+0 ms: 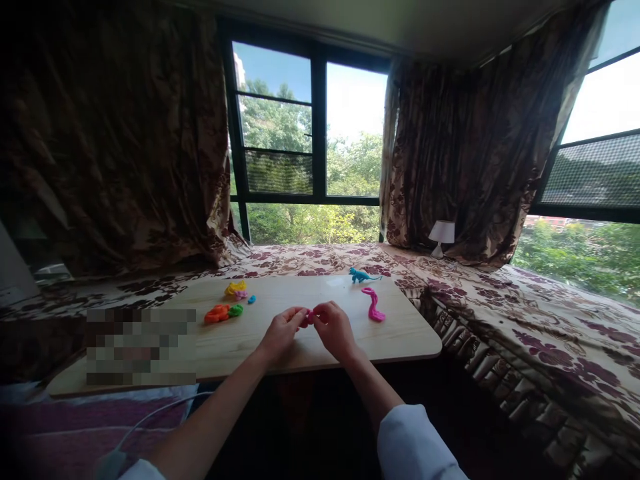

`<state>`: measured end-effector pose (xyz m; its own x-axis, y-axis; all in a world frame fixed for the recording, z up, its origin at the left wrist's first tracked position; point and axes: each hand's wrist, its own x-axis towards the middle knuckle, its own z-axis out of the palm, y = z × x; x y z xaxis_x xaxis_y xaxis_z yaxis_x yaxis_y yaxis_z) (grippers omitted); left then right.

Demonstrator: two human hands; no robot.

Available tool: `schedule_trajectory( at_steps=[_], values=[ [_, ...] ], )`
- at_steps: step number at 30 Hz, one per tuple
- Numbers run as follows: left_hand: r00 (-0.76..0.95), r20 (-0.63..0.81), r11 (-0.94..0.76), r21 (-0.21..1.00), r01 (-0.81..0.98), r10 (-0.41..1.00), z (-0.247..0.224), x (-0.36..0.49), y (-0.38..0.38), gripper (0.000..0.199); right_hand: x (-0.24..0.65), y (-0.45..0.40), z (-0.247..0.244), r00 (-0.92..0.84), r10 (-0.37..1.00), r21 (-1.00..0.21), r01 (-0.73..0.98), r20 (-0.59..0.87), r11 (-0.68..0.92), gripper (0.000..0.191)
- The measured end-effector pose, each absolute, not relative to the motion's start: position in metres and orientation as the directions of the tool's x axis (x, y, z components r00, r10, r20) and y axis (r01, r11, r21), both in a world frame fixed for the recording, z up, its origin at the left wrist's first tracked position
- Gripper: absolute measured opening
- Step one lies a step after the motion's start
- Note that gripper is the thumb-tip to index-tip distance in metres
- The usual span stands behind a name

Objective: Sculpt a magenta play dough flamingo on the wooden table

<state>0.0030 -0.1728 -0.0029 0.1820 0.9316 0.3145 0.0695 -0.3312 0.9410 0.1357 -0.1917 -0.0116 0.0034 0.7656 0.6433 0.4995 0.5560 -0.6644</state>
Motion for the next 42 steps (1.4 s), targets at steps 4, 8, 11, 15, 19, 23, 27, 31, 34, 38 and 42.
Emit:
schedule_trajectory(
  at_steps=[4, 8, 11, 15, 19, 23, 27, 31, 34, 38, 42],
  values=[
    [0.229, 0.379, -0.399, 0.916, 0.044, 0.896, -0.009, 0.02, -0.172, 0.029, 0.153, -0.189, -0.01, 0.021, 0.759, -0.658, 0.513, 0.651, 0.551, 0.017],
    [0.212, 0.465, -0.505, 0.837, 0.213, 0.86, -0.018, 0.026, -0.171, 0.032, 0.198, -0.181, 0.012, 0.052, 0.709, -0.615, 0.545, 0.703, 0.57, 0.018],
    [0.229, 0.519, -0.564, 0.709, 0.423, 0.823, -0.025, 0.023, -0.171, 0.028, 0.244, -0.166, 0.032, 0.162, 0.721, -0.636, 0.622, 0.674, 0.456, 0.02],
    [0.291, 0.538, -0.601, 0.596, 0.533, 0.791, -0.033, 0.018, -0.171, 0.023, 0.283, -0.15, 0.043, 0.147, 0.778, -0.562, 0.772, 0.611, 0.296, 0.02],
    [0.287, 0.546, -0.601, 0.571, 0.56, 0.787, -0.035, 0.016, -0.171, 0.021, 0.286, -0.144, 0.04, 0.122, 0.787, -0.433, 0.88, 0.604, 0.196, 0.014],
    [0.295, 0.537, -0.593, 0.549, 0.589, 0.79, -0.035, 0.018, -0.171, 0.021, 0.283, -0.138, 0.037, 0.098, 0.782, -0.376, 0.909, 0.616, 0.182, 0.015],
    [0.301, 0.534, -0.59, 0.529, 0.61, 0.79, -0.036, 0.019, -0.171, 0.02, 0.284, -0.133, 0.035, 0.076, 0.785, -0.361, 0.912, 0.615, 0.195, 0.016],
    [0.3, 0.538, -0.591, 0.524, 0.613, 0.788, -0.037, 0.02, -0.171, 0.02, 0.285, -0.132, 0.035, 0.062, 0.796, -0.36, 0.911, 0.602, 0.201, 0.017],
    [0.303, 0.545, -0.599, 0.52, 0.61, 0.782, -0.037, 0.019, -0.17, 0.02, 0.286, -0.133, 0.036, 0.059, 0.801, -0.361, 0.91, 0.596, 0.202, 0.019],
    [0.305, 0.549, -0.604, 0.518, 0.606, 0.778, -0.038, 0.019, -0.169, 0.02, 0.287, -0.132, 0.038, 0.053, 0.8, -0.356, 0.912, 0.598, 0.205, 0.02],
    [0.305, 0.553, -0.605, 0.513, 0.608, 0.776, -0.039, 0.019, -0.17, 0.019, 0.286, -0.13, 0.038, 0.052, 0.809, -0.353, 0.915, 0.585, 0.196, 0.018]
  ],
)
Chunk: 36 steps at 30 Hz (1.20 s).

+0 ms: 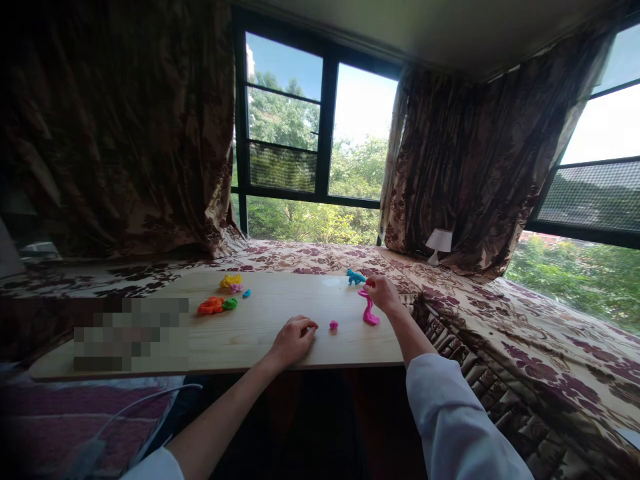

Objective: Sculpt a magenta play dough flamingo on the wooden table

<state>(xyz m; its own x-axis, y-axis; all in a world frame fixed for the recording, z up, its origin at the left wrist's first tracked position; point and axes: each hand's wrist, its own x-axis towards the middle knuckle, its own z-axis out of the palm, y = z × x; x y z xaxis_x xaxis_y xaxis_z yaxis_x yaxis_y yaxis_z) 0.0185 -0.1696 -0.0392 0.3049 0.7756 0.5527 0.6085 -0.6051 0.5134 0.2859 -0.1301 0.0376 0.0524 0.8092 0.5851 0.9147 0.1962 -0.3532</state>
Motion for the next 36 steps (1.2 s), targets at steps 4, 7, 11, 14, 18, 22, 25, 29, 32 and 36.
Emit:
schedule_trajectory(
  at_steps=[4, 7, 11, 14, 18, 22, 25, 29, 32, 36],
  values=[
    [0.3, 0.553, -0.601, 0.513, 0.613, 0.777, -0.039, 0.019, -0.17, 0.02, 0.284, -0.129, 0.036, 0.058, 0.819, -0.352, 0.919, 0.571, 0.18, 0.019],
    [0.3, 0.549, -0.598, 0.514, 0.615, 0.78, -0.038, 0.02, -0.171, 0.021, 0.284, -0.129, 0.036, 0.058, 0.826, -0.349, 0.921, 0.561, 0.172, 0.019],
    [0.301, 0.544, -0.596, 0.516, 0.616, 0.783, -0.038, 0.02, -0.171, 0.021, 0.286, -0.13, 0.038, 0.057, 0.83, -0.342, 0.925, 0.555, 0.165, 0.02],
    [0.305, 0.544, -0.598, 0.517, 0.612, 0.782, -0.038, 0.019, -0.17, 0.021, 0.287, -0.13, 0.04, 0.069, 0.829, -0.339, 0.929, 0.554, 0.149, 0.022],
    [0.307, 0.543, -0.599, 0.515, 0.613, 0.781, -0.038, 0.019, -0.17, 0.021, 0.288, -0.13, 0.043, 0.092, 0.833, -0.338, 0.934, 0.545, 0.118, 0.023],
    [0.306, 0.554, -0.606, 0.511, 0.609, 0.774, -0.039, 0.02, -0.169, 0.02, 0.286, -0.131, 0.042, 0.102, 0.854, -0.339, 0.936, 0.51, 0.091, 0.025],
    [0.304, 0.561, -0.61, 0.506, 0.611, 0.77, -0.04, 0.02, -0.168, 0.02, 0.283, -0.134, 0.035, 0.103, 0.877, -0.337, 0.939, 0.469, 0.071, 0.028],
    [0.302, 0.564, -0.608, 0.494, 0.622, 0.768, -0.04, 0.021, -0.168, 0.019, 0.275, -0.135, 0.027, 0.094, 0.904, -0.322, 0.945, 0.418, 0.051, 0.043],
    [0.305, 0.564, -0.608, 0.489, 0.626, 0.767, -0.039, 0.02, -0.169, 0.019, 0.262, -0.133, 0.025, 0.09, 0.921, -0.221, 0.975, 0.38, -0.004, 0.056],
    [0.307, 0.562, -0.608, 0.489, 0.625, 0.768, -0.039, 0.02, -0.17, 0.019, 0.239, -0.128, 0.023, 0.101, 0.952, -0.092, 0.993, 0.288, -0.078, 0.061]
  ],
)
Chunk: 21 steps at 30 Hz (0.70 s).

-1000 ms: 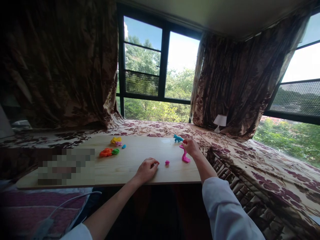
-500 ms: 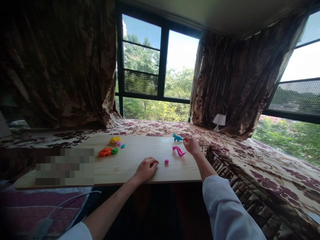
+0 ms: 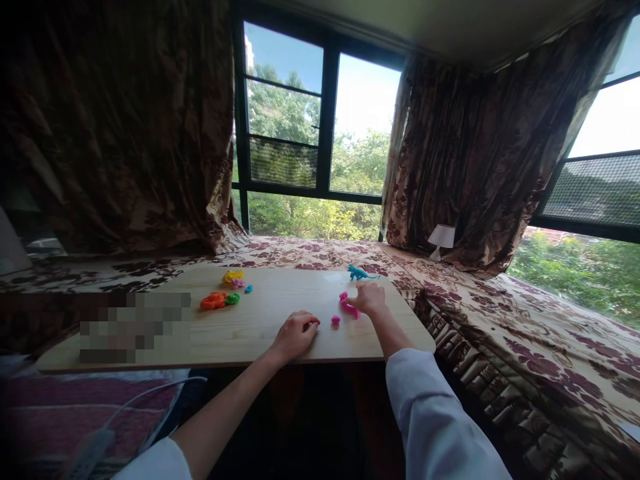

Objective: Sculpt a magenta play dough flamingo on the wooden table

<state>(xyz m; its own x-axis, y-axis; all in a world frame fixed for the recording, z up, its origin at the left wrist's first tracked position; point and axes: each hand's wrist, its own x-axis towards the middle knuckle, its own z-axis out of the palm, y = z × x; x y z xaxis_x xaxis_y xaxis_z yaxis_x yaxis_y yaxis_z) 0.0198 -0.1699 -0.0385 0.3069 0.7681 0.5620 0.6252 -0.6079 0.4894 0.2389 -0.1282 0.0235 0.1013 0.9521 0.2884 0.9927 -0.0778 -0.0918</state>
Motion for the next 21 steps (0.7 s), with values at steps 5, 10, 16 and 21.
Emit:
schedule_trajectory(
  at_steps=[5, 10, 16, 21],
  values=[
    [0.294, 0.551, -0.591, 0.501, 0.632, 0.781, -0.038, 0.02, -0.17, 0.018, 0.225, -0.127, 0.024, 0.067, 0.976, -0.13, 0.991, 0.209, -0.041, 0.053],
    [0.263, 0.535, -0.568, 0.551, 0.612, 0.803, -0.038, 0.02, -0.171, 0.019, 0.231, -0.131, 0.021, 0.005, 0.986, -0.223, 0.974, 0.166, 0.032, 0.037],
    [0.177, 0.474, -0.499, 0.74, 0.451, 0.863, -0.033, 0.02, -0.166, 0.02, 0.241, -0.147, 0.027, -0.195, 0.972, -0.601, 0.764, 0.131, 0.235, 0.037],
    [0.093, 0.305, -0.315, 0.94, 0.13, 0.948, -0.01, 0.02, -0.158, 0.032, 0.237, -0.171, 0.042, -0.424, 0.9, -0.954, 0.218, 0.099, 0.207, 0.045]
  ],
)
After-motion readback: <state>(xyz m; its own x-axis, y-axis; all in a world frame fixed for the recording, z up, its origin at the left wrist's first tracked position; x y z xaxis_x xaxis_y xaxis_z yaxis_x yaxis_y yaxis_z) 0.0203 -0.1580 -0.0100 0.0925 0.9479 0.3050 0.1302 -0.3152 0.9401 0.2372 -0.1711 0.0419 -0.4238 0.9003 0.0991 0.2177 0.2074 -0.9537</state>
